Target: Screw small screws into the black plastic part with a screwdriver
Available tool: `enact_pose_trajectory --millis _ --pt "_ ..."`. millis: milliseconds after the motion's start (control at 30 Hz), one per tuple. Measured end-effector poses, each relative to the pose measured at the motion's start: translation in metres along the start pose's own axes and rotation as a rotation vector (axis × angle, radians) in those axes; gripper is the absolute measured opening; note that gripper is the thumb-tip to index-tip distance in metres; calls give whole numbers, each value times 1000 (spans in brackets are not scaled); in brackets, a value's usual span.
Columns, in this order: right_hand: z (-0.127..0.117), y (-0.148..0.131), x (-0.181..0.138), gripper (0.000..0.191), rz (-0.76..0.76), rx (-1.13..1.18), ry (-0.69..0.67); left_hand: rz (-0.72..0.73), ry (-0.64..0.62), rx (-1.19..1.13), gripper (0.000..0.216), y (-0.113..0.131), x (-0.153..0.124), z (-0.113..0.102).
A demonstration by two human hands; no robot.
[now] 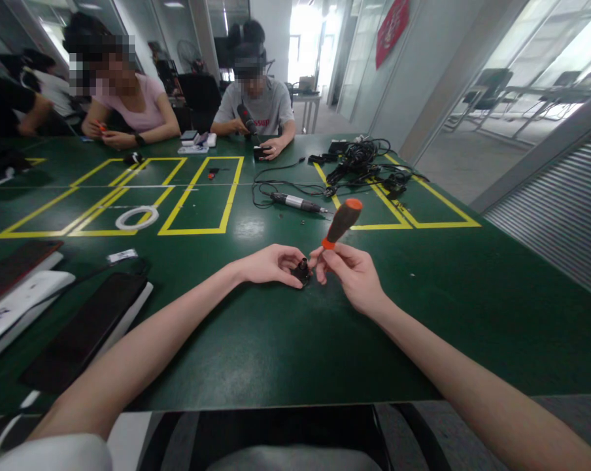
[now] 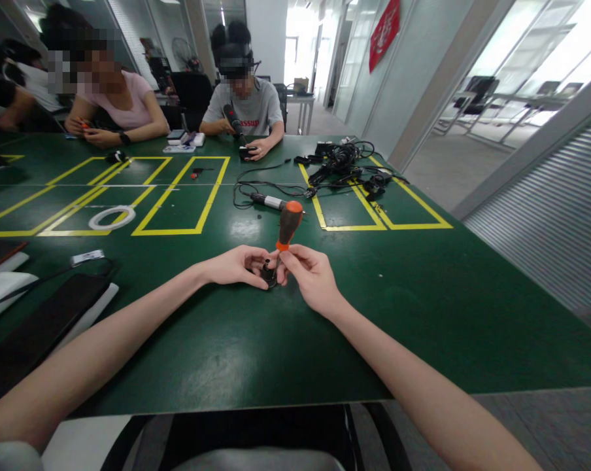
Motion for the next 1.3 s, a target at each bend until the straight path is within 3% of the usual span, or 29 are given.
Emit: enact_pose_trajectory --millis 200,433,700,1300 --pt "-1 2 0 36 21 11 48 -7 -3 -14 43 0 0 0" --pt "0 -6 -3 31 -116 -90 53 4 -20 8 47 0 0 0" --pt "2 -1 -5 34 -39 5 -39 17 -37 8 38 2 -1 1" --pt "1 1 0 42 -9 1 29 32 22 61 45 0 1 1"
Point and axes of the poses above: each hand's wrist, its own x-axis towards the middle knuckle, its own z-axis out of the palm, y = z × x, the point moved 2 cm from there along x, towards the middle knuckle, and after that the axes turned 15 degrees about y, right-handed, at the moved point
